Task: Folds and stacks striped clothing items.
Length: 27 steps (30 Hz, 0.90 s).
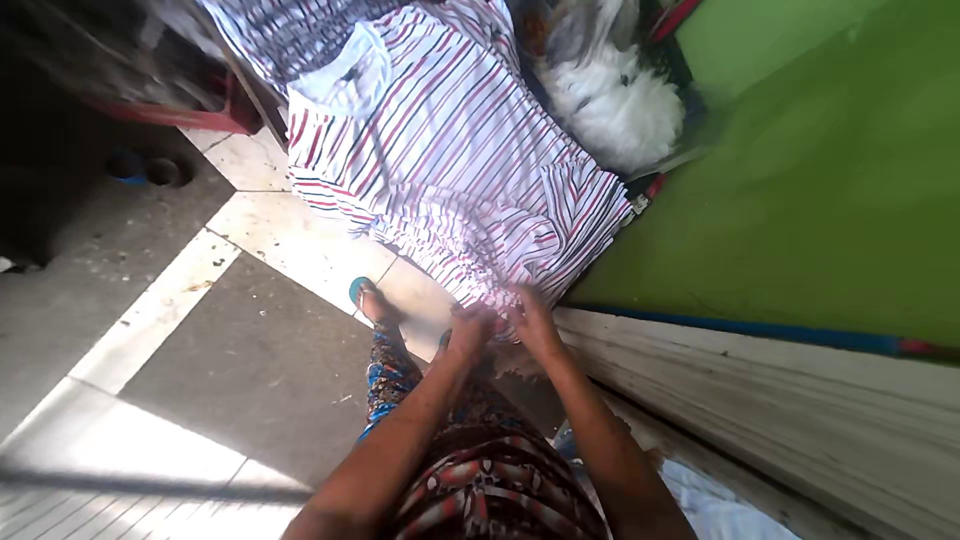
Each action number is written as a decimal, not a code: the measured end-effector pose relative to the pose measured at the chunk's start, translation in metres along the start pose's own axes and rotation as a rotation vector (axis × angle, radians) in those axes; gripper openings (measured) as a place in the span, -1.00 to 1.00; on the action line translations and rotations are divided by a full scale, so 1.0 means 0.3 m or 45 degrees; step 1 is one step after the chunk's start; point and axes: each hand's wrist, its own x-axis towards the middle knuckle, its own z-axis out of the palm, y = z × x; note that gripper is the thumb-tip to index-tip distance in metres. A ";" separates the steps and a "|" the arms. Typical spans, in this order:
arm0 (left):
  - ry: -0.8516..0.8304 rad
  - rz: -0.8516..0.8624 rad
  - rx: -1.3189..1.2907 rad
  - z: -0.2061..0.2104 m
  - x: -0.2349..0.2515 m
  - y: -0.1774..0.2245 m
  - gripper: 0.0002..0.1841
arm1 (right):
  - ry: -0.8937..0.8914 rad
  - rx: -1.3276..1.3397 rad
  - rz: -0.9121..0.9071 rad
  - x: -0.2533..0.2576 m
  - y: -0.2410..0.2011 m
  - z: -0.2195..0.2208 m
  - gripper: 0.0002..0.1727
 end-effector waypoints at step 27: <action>0.014 0.161 0.107 0.003 0.022 -0.003 -0.87 | -0.136 -0.016 -0.009 0.048 -0.012 -0.105 -0.48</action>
